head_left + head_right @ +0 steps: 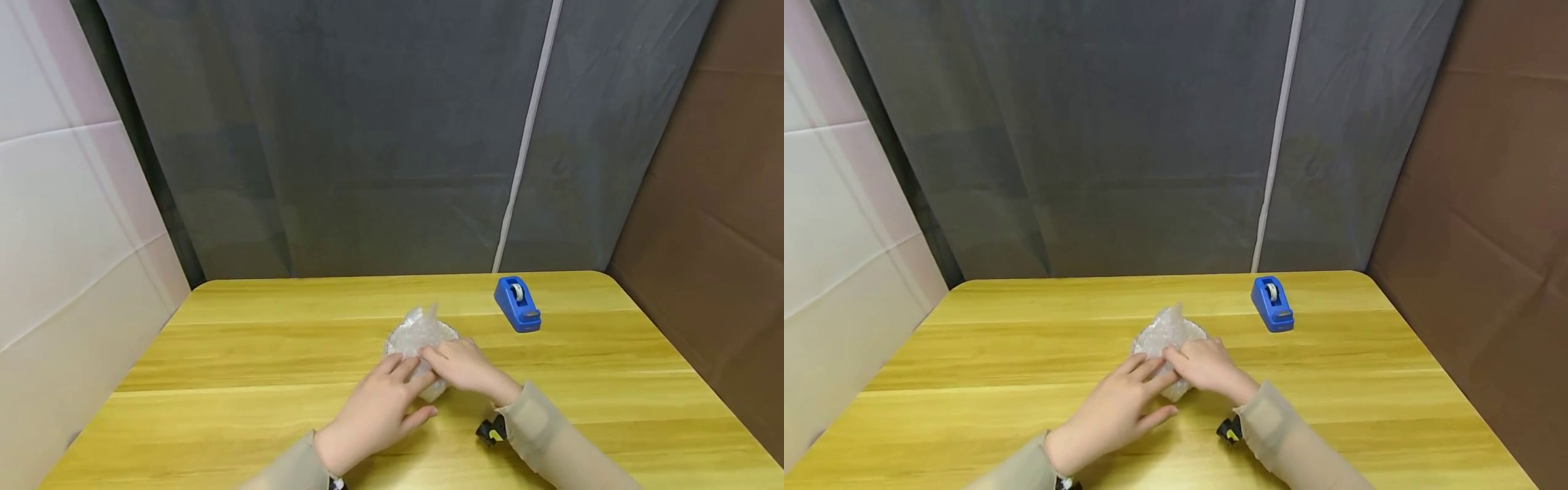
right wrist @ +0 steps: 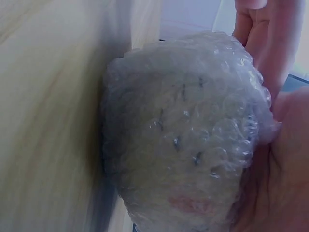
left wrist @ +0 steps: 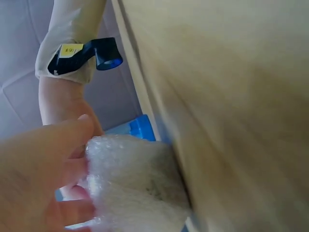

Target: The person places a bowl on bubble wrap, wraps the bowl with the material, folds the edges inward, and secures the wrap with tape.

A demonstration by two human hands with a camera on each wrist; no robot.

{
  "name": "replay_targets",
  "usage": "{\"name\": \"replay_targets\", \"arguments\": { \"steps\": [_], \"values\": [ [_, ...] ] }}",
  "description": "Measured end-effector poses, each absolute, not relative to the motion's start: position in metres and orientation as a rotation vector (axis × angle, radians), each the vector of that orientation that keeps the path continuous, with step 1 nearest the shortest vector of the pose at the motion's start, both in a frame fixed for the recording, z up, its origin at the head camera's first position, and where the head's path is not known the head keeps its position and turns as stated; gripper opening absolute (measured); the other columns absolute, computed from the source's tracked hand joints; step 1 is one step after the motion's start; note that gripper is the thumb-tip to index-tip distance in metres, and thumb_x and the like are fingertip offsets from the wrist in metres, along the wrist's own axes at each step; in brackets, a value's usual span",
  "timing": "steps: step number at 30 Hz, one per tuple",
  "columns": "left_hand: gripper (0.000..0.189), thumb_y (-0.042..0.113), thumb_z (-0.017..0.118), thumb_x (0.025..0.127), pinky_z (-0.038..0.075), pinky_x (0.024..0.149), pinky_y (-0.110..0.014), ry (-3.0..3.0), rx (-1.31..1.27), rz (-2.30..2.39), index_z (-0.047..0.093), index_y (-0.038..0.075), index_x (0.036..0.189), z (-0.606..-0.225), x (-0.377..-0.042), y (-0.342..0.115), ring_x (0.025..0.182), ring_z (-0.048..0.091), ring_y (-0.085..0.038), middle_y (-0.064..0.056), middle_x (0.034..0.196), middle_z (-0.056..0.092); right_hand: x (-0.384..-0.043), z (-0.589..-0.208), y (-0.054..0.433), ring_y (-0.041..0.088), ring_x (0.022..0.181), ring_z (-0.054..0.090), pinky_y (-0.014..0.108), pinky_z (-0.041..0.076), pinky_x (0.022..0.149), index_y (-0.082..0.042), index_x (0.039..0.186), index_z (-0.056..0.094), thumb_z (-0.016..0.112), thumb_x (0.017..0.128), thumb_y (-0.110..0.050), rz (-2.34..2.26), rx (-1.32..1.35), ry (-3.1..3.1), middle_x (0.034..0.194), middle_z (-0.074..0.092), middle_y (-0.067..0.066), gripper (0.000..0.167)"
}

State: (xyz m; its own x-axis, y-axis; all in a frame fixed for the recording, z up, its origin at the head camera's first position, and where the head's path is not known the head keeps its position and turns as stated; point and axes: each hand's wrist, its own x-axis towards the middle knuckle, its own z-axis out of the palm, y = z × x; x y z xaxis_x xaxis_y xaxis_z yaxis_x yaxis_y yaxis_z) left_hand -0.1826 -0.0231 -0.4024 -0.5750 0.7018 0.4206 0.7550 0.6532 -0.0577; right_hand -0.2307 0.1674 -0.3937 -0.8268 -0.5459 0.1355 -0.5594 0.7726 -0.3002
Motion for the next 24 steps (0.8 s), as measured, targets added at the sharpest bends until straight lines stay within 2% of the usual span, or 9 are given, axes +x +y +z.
{"name": "replay_targets", "arguments": {
  "steps": [4, 6, 9, 13, 17, 20, 22, 23, 24],
  "values": [
    [0.053, 0.053, 0.069, 0.084, 0.049, 0.093, -0.039, -2.478, -1.146, -0.13, 0.064, 0.019, 0.124, -0.399, -0.186, -0.019, 0.104, 0.057, -0.024, -0.006, 0.12, 0.064, -0.232, -0.391, 0.166, 0.009, 0.053, 0.041, 0.044, 0.039, 0.075, -0.022, 0.062, 0.051, 0.035, 0.103, -0.035, 0.706, 0.799, -3.0, 0.052, 0.04, -0.011, 0.046],
    [0.057, 0.054, 0.07, 0.082, 0.049, 0.091, -0.037, -2.497, -1.149, -0.098, 0.064, 0.019, 0.126, -0.397, -0.187, -0.018, 0.102, 0.057, -0.023, -0.004, 0.12, 0.064, -0.232, -0.389, 0.167, 0.009, 0.054, 0.043, 0.047, 0.039, 0.078, -0.021, 0.06, 0.053, 0.036, 0.103, -0.037, 0.775, 0.796, -3.016, 0.053, 0.043, -0.01, 0.049],
    [0.061, 0.055, 0.071, 0.08, 0.049, 0.09, -0.036, -2.539, -1.162, -0.074, 0.062, 0.02, 0.13, -0.393, -0.19, -0.014, 0.101, 0.058, -0.023, -0.003, 0.124, 0.063, -0.232, -0.387, 0.169, 0.009, 0.058, 0.045, 0.048, 0.039, 0.08, -0.021, 0.066, 0.062, 0.037, 0.103, -0.036, 0.843, 0.826, -3.021, 0.055, 0.046, -0.01, 0.047],
    [0.06, 0.054, 0.073, 0.078, 0.05, 0.085, -0.034, -2.643, -1.186, -0.077, 0.064, 0.022, 0.128, -0.383, -0.195, -0.009, 0.097, 0.058, -0.021, 0.0, 0.123, 0.064, -0.234, -0.386, 0.176, 0.008, 0.055, 0.042, 0.035, 0.042, 0.067, -0.02, 0.077, 0.069, 0.038, 0.103, -0.036, 0.969, 0.859, -3.025, 0.056, 0.047, -0.01, 0.043],
    [0.058, 0.053, 0.074, 0.078, 0.049, 0.088, -0.033, -2.732, -1.241, -0.086, 0.065, 0.022, 0.126, -0.376, -0.203, -0.006, 0.097, 0.061, -0.016, 0.006, 0.115, 0.068, -0.234, -0.382, 0.181, 0.007, 0.054, 0.041, 0.025, 0.038, 0.052, -0.016, 0.08, 0.069, 0.041, 0.102, -0.038, 1.068, 0.86, -3.031, 0.059, 0.049, -0.009, 0.042],
    [0.052, 0.052, 0.075, 0.077, 0.049, 0.086, -0.032, -2.754, -1.264, -0.076, 0.067, 0.024, 0.121, -0.375, -0.208, -0.004, 0.092, 0.062, -0.01, 0.011, 0.103, 0.07, -0.233, -0.377, 0.183, 0.007, 0.052, 0.04, 0.024, 0.036, 0.049, -0.014, 0.073, 0.065, 0.045, 0.101, -0.036, 1.027, 0.834, -3.004, 0.058, 0.047, -0.008, 0.041],
    [0.047, 0.053, 0.075, 0.076, 0.048, 0.077, -0.03, -2.766, -1.249, -0.051, 0.069, 0.026, 0.114, -0.376, -0.21, -0.002, 0.083, 0.06, -0.009, 0.014, 0.092, 0.069, -0.232, -0.372, 0.184, 0.007, 0.052, 0.04, 0.023, 0.035, 0.048, -0.015, 0.068, 0.061, 0.048, 0.1, -0.034, 0.938, 0.816, -2.943, 0.057, 0.046, -0.008, 0.04],
    [0.044, 0.053, 0.076, 0.076, 0.047, 0.073, -0.029, -2.765, -1.238, -0.03, 0.07, 0.026, 0.11, -0.377, -0.211, -0.002, 0.079, 0.057, -0.009, 0.015, 0.085, 0.068, -0.231, -0.37, 0.183, 0.008, 0.053, 0.041, 0.024, 0.036, 0.048, -0.016, 0.068, 0.061, 0.05, 0.1, -0.033, 0.896, 0.813, -2.905, 0.058, 0.046, -0.009, 0.038],
    [0.042, 0.053, 0.076, 0.075, 0.046, 0.069, -0.028, -2.766, -1.225, -0.015, 0.07, 0.026, 0.106, -0.378, -0.211, -0.001, 0.076, 0.055, -0.01, 0.016, 0.08, 0.066, -0.23, -0.368, 0.183, 0.009, 0.057, 0.048, 0.025, 0.042, 0.052, -0.015, 0.071, 0.063, 0.051, 0.099, -0.032, 0.859, 0.821, -2.854, 0.062, 0.052, -0.007, 0.035]
  ]
}}
